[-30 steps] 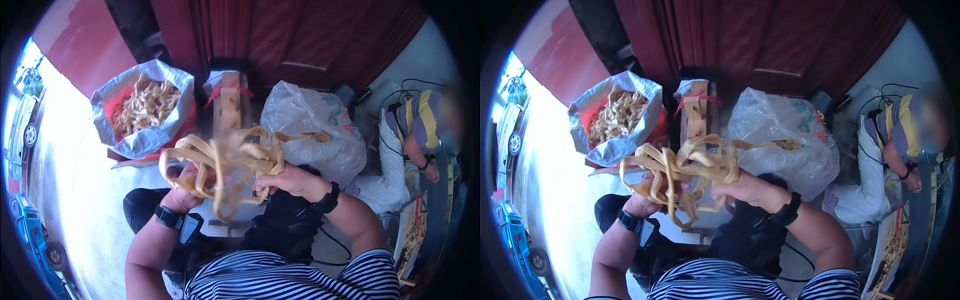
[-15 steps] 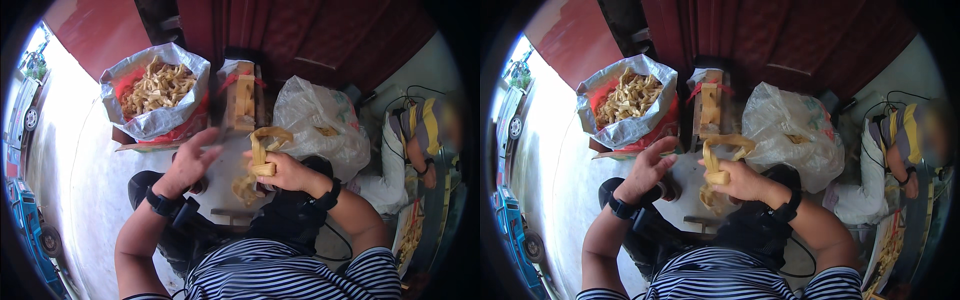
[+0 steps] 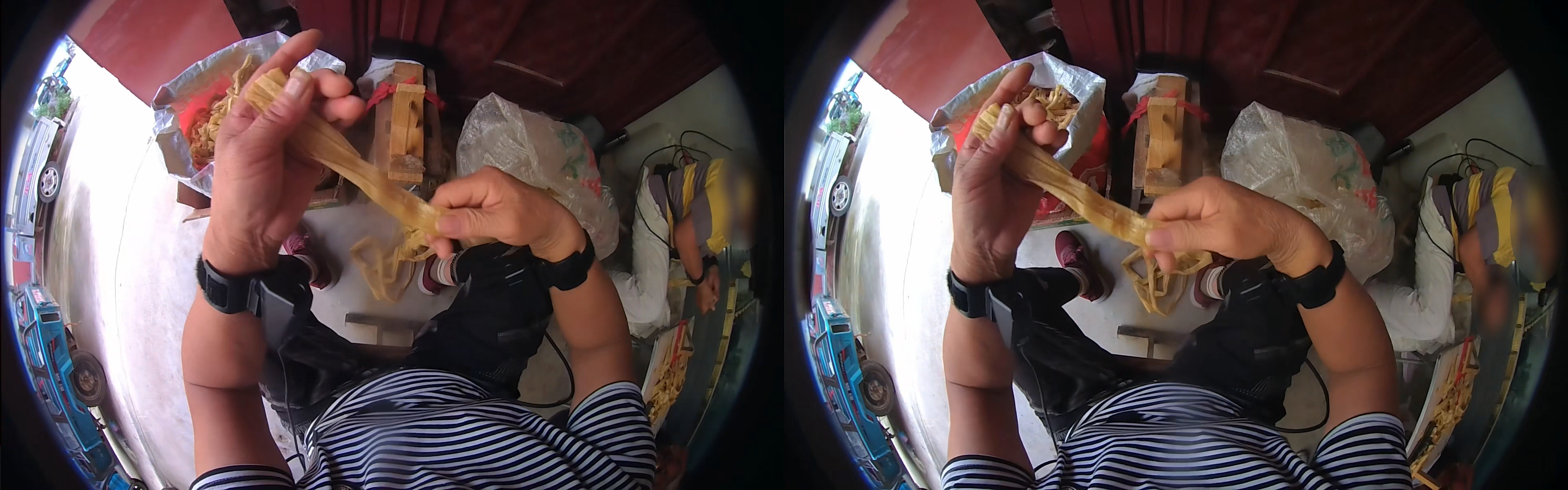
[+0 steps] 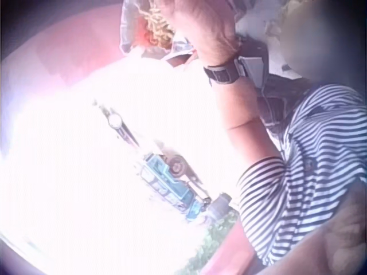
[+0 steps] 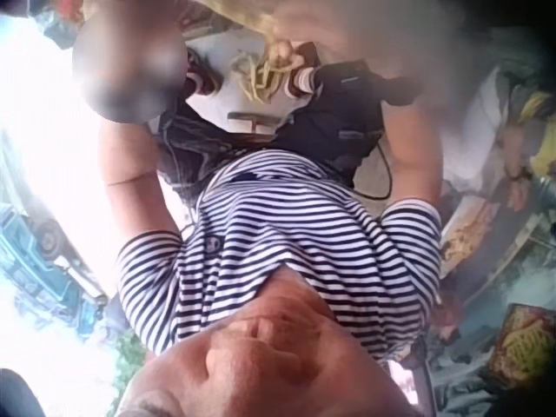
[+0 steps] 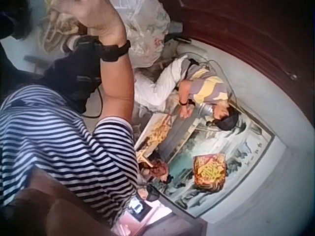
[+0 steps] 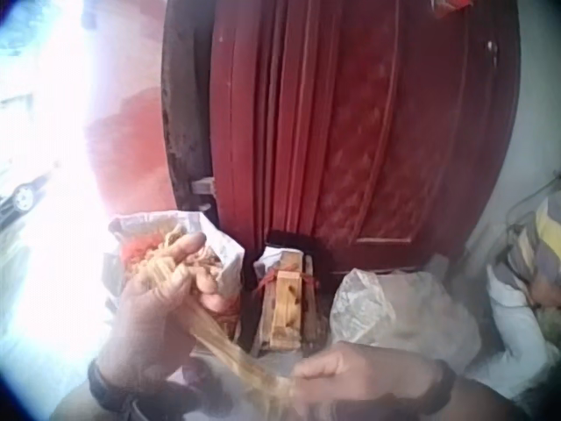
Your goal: The person takes strips of dried food from a plastic bag and ties them into small knots by hand, placing the finished bundles into a cardboard box.
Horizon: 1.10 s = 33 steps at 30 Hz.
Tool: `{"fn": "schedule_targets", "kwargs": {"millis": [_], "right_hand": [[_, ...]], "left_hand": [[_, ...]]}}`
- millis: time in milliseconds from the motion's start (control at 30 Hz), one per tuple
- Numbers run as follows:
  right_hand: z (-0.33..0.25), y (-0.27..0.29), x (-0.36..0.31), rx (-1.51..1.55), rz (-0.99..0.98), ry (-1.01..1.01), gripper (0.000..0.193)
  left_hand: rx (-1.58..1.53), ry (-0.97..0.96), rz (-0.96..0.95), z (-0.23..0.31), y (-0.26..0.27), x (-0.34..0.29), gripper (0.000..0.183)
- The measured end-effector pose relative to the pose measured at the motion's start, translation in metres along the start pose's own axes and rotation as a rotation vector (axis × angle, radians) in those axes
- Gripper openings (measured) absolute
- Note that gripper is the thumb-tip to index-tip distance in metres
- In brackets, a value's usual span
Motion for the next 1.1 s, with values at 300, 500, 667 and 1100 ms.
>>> {"fn": "schedule_targets", "kwargs": {"millis": [300,500,667,1100], "right_hand": [[0.037,0.029,0.056,0.217,0.481,0.161,0.021],[0.066,0.052,0.063,-0.442,0.645,0.214,0.010],[0.062,0.048,0.060,-0.747,0.568,0.478,0.023],[0.115,0.034,0.068,0.426,0.371,-0.028,0.021]], "left_hand": [[0.433,0.304,-0.081,-0.066,0.013,0.010,0.031],[0.550,0.843,0.007,-0.089,0.071,0.019,0.031],[0.198,0.995,-0.148,-0.149,0.073,-0.007,0.024],[0.926,0.405,-0.520,-0.104,0.043,0.012,0.029]]}}
Point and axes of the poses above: each hand's wrist, its own x-axis towards the middle knuckle, its own y-axis out of the back of the hand, z = x × y, the point moved 4 cm from there along x, towards the middle knuckle, and after that the axes turned 5 degrees about -z, right-handed, at the moved point
